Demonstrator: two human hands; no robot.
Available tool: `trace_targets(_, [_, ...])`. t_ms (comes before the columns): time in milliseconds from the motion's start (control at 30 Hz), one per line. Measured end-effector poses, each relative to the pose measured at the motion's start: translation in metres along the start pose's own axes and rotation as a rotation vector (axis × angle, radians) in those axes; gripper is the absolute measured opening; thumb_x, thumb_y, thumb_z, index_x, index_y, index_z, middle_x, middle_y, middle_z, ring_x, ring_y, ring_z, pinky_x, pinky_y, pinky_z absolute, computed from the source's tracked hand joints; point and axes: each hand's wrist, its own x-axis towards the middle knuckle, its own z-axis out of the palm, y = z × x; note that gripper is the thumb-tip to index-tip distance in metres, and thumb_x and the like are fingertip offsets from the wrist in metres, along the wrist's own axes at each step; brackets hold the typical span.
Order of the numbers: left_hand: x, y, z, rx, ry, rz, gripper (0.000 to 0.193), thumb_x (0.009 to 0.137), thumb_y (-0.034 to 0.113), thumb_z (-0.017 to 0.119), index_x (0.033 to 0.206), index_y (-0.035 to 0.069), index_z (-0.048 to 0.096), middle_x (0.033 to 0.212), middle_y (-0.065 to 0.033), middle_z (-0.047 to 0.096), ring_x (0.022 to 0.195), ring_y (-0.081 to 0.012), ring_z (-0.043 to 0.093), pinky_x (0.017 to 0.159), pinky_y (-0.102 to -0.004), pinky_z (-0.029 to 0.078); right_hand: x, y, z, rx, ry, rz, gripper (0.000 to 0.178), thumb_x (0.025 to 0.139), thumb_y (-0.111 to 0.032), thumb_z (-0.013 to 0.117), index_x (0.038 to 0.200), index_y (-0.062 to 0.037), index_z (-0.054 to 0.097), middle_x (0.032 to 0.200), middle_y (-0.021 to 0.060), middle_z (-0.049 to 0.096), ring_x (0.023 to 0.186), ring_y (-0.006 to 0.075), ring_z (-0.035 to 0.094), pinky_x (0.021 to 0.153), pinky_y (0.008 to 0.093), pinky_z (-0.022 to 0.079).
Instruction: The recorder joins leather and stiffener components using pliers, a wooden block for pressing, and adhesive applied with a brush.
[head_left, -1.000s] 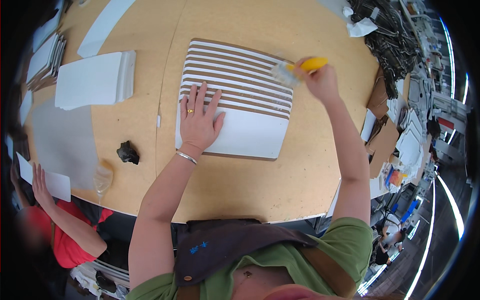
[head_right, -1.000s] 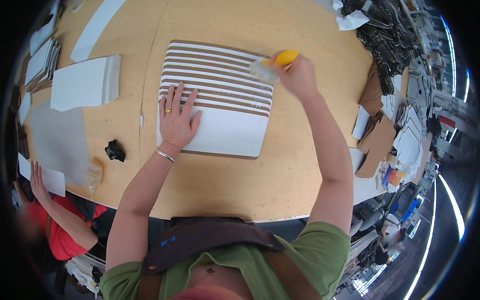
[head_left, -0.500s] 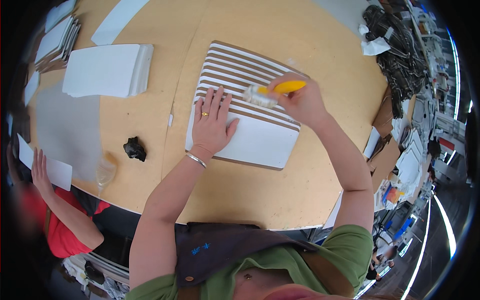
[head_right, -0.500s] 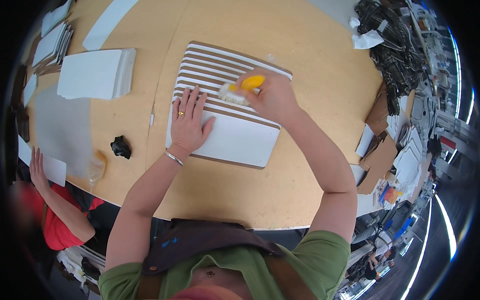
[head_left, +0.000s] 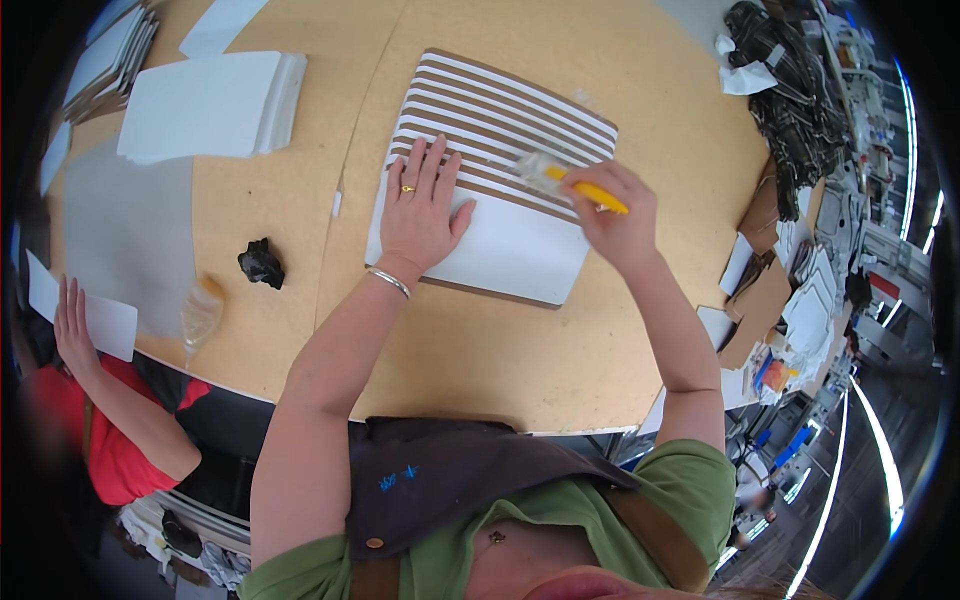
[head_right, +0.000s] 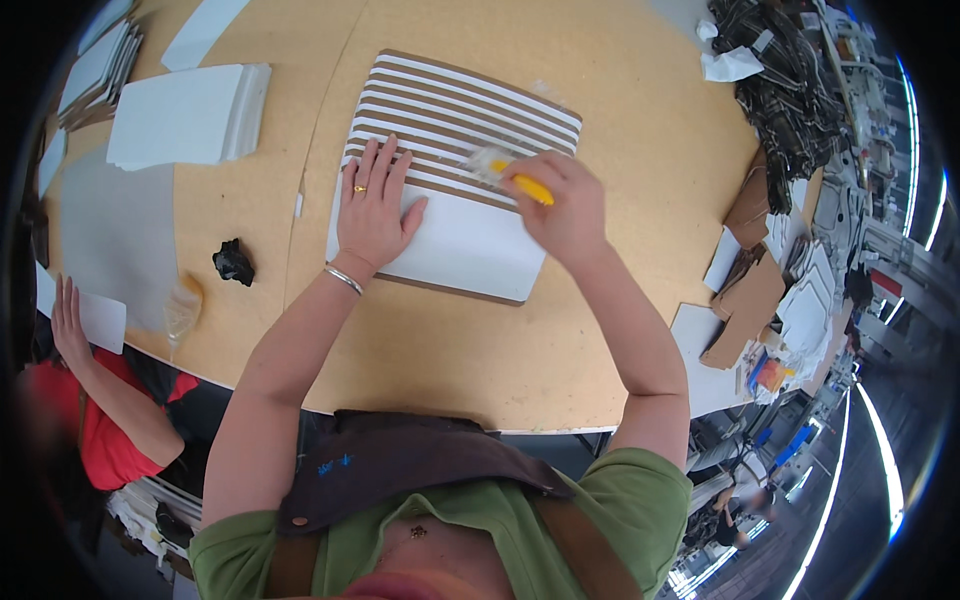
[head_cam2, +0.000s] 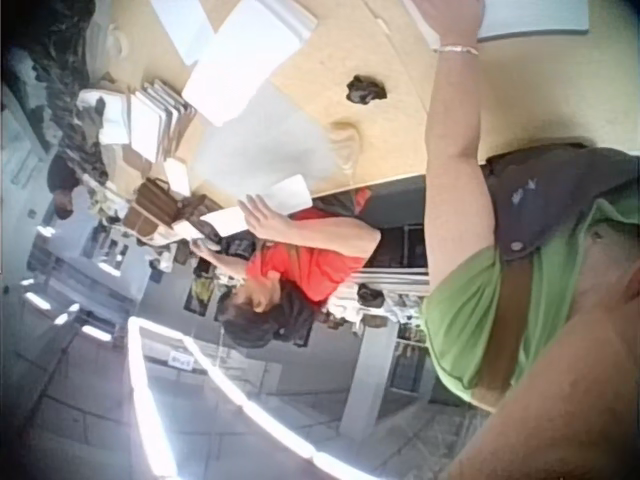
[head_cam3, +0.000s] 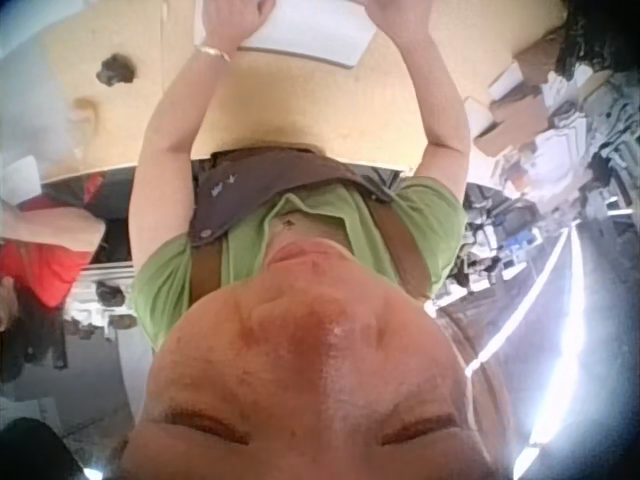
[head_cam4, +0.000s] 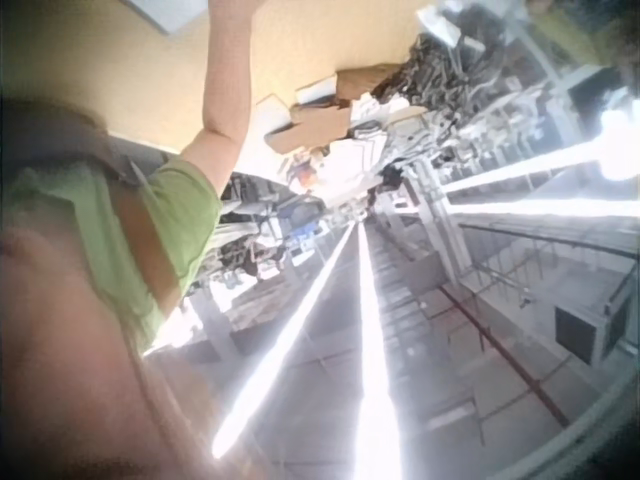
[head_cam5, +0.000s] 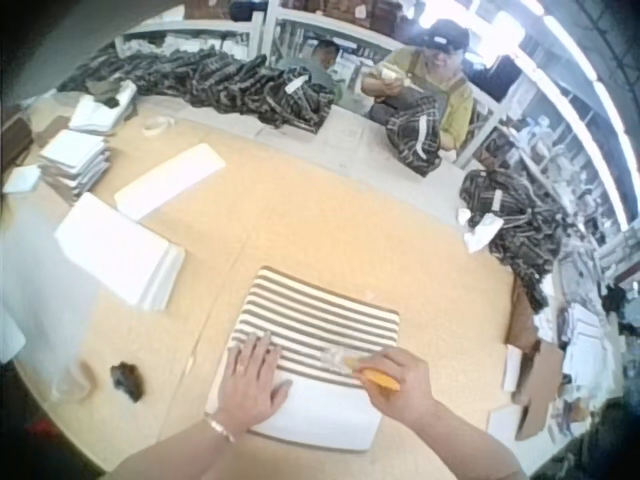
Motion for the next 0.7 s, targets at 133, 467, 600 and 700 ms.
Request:
trace_targets(133, [-0.002,0.001,0.000,0.013,0.011,0.008,0.053,0.085,0.037,0.052,0.127,0.007,0.045,0.142,-0.0119,0.034,0.134,-0.0292,0.025,0.108,-0.0454,0.019,-0.022,0.021,-0.004,0.017,0.046,0.052,0.011,0.071,-0.007,0.071,0.078,-0.0132,0.065,0.071,0.0037,0.060,0.062,0.0209,0.058,0.053,0.0292,0.047])
trace_targets(467, [-0.003,0.002,0.003,0.011,0.028,0.006,0.052,0.084,0.035,0.054,0.127,0.007,0.046,0.141,-0.0113,0.036,0.133,-0.0301,0.028,0.108,-0.0457,0.019,-0.062,0.023,-0.024,-0.072,0.219,0.146,0.015,0.070,-0.001,0.070,0.079,-0.0111,0.065,0.074,0.0046,0.060,0.062,0.0209,0.057,0.053,0.0294,0.046])
trace_targets(600, [0.000,0.002,0.002,0.022,0.044,0.010,0.052,0.084,0.035,0.054,0.127,0.007,0.045,0.141,-0.0114,0.036,0.133,-0.0303,0.028,0.108,-0.0460,0.019,-0.069,0.029,-0.021,0.120,0.164,0.267,0.014,0.070,-0.002,0.070,0.079,-0.0101,0.065,0.072,0.0052,0.059,0.061,0.0211,0.058,0.052,0.0294,0.046])
trace_targets(700, [-0.002,0.001,0.002,0.025,0.025,0.004,0.052,0.084,0.034,0.055,0.128,0.007,0.045,0.141,-0.0116,0.036,0.133,-0.0304,0.027,0.108,-0.0461,0.019,-0.075,0.023,-0.026,-0.065,0.223,0.173,0.013,0.071,-0.001,0.069,0.079,-0.0100,0.065,0.071,0.0056,0.060,0.062,0.0219,0.058,0.052,0.0298,0.046])
